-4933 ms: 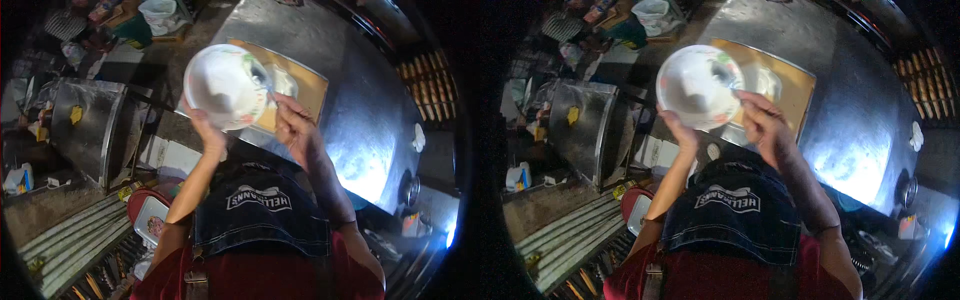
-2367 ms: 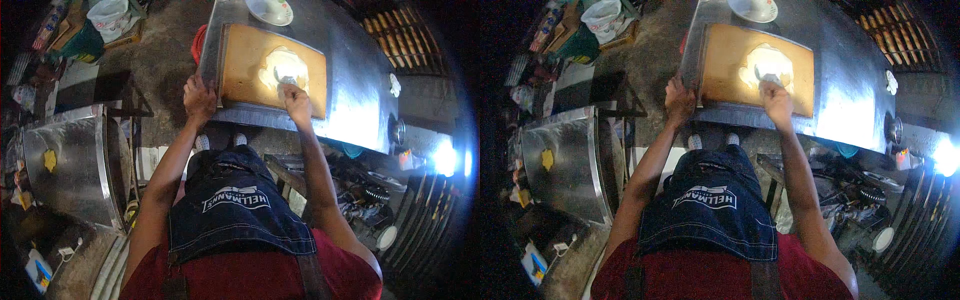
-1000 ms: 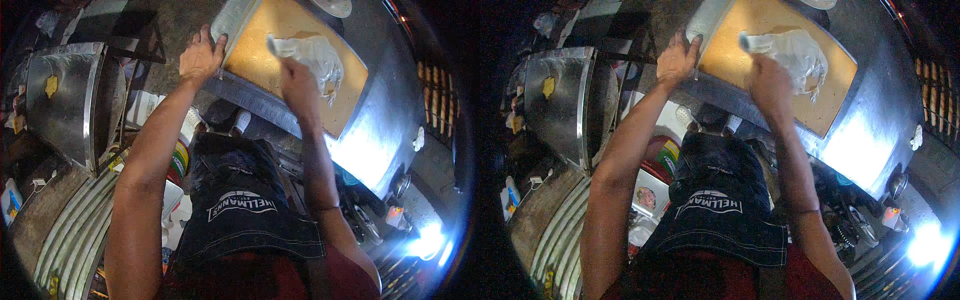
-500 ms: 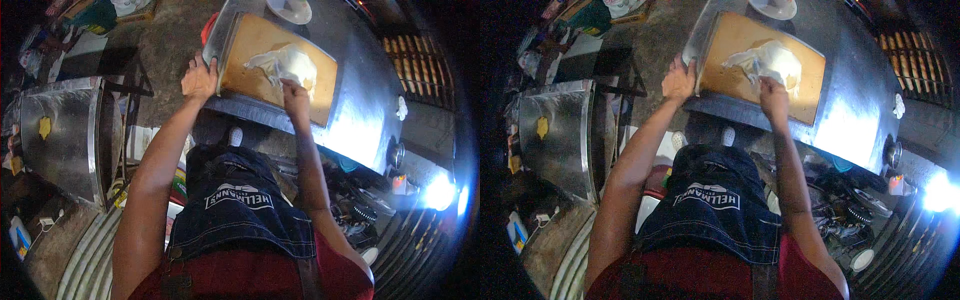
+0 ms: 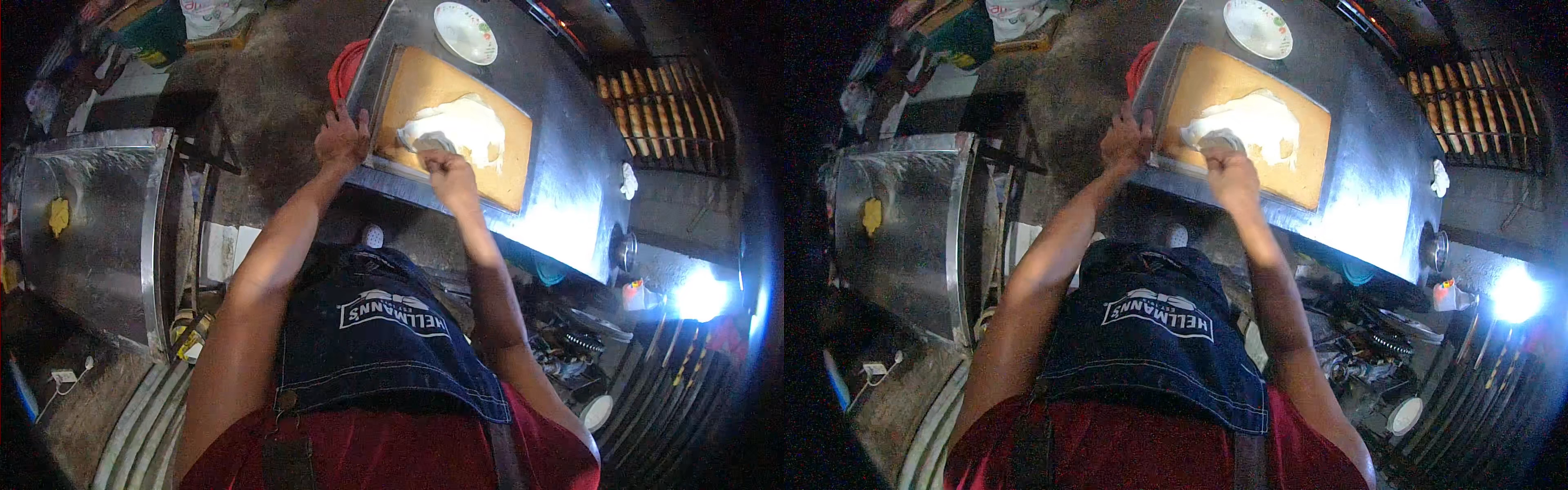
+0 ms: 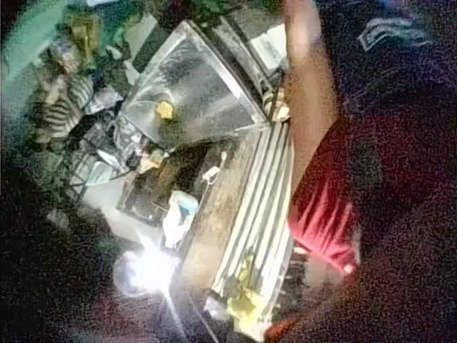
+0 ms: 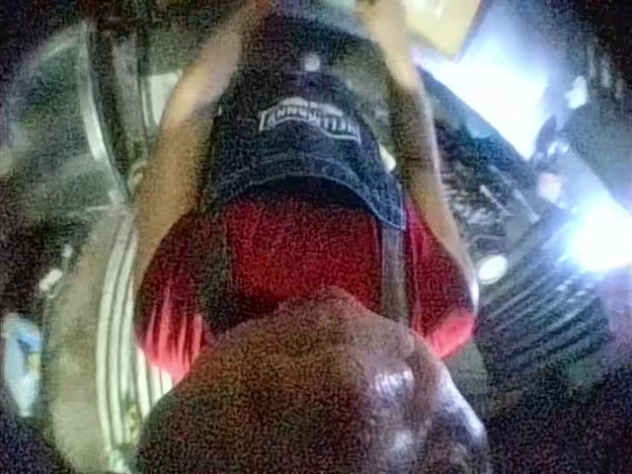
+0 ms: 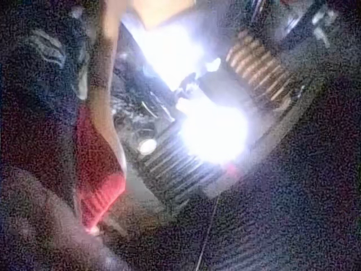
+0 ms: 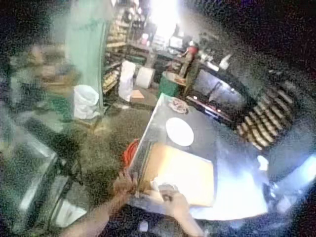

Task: Spreading a white creamy topping or icing onto a rectangular cake layer using a spoon.

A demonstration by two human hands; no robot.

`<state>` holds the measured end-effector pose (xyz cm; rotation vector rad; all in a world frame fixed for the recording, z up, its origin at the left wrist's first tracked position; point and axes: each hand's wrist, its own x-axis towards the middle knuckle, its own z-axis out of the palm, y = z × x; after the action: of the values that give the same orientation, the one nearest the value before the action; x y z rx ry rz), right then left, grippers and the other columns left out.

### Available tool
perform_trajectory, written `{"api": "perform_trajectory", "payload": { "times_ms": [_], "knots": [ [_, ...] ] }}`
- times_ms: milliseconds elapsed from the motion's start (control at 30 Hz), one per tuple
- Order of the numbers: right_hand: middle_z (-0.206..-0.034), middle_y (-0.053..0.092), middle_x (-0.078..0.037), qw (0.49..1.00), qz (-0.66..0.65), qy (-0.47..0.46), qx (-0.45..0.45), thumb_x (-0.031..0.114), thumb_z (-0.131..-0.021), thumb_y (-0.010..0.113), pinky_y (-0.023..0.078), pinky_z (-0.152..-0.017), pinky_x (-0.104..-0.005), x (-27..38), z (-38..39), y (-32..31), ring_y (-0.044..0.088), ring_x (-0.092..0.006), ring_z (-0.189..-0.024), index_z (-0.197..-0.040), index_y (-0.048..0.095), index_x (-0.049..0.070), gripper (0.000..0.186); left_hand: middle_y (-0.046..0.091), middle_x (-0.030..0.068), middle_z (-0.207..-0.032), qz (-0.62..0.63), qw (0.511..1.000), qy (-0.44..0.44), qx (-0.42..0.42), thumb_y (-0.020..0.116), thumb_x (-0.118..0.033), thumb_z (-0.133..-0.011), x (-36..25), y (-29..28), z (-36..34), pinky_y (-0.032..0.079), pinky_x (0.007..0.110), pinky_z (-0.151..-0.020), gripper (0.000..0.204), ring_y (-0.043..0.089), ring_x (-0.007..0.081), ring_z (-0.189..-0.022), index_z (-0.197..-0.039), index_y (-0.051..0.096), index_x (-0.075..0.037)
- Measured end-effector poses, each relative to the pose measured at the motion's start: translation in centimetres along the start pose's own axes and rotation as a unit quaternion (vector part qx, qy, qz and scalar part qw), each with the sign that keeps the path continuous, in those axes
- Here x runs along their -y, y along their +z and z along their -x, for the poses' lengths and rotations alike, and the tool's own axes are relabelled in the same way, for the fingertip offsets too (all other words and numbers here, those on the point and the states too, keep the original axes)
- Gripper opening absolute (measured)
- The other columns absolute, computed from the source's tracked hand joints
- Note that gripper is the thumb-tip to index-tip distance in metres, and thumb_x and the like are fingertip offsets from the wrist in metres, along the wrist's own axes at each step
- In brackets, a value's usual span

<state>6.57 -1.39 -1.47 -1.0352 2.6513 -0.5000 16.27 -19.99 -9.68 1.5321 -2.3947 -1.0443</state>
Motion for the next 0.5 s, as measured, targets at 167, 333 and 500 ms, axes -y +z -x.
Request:
{"api": "perform_trajectory", "payload": {
  "times_ms": [167, 333, 500],
  "knots": [
    [-0.1, 0.075, -0.016, 0.991, -0.119, 0.036, -0.049, 0.02, -0.093, 0.059, 0.055, -0.085, -0.0404, -4.9, -6.0, -1.0, 0.072, -0.0335, -0.095, -0.107, 0.077, 0.011, 0.023, 0.056, 0.0247, -0.129, 0.002, 0.999, 0.053, -0.005, 0.037, -0.055, -0.102, -0.1, 1.3, -0.6, 0.05, 0.054, -0.095, 0.069, 0.061, 0.0434, -0.115, -0.15, 0.036, -0.006],
    [-0.099, 0.074, -0.019, 0.998, 0.001, -0.051, -0.025, 0.018, -0.097, 0.059, 0.054, -0.081, -0.0403, -0.3, -3.7, 0.9, 0.07, -0.0373, -0.086, -0.113, 0.075, 0.01, 0.024, 0.055, 0.0257, -0.132, 0.019, 0.999, 0.024, -0.011, 0.034, -0.055, -0.103, -0.2, 0.1, -0.1, 0.05, 0.054, -0.096, 0.069, 0.06, 0.0442, -0.116, -0.151, 0.036, -0.005],
    [-0.105, 0.075, -0.019, 0.993, -0.087, -0.082, -0.013, 0.016, -0.095, 0.06, 0.053, -0.088, -0.0379, -3.9, -4.1, -1.5, 0.071, -0.0303, -0.1, -0.114, 0.073, 0.003, 0.026, 0.055, 0.0269, -0.131, 0.031, 0.999, 0.02, -0.009, 0.036, -0.054, -0.103, 0.1, 0.0, -0.1, 0.049, 0.055, -0.098, 0.068, 0.059, 0.0448, -0.118, -0.152, 0.032, -0.008]
  ]
}}
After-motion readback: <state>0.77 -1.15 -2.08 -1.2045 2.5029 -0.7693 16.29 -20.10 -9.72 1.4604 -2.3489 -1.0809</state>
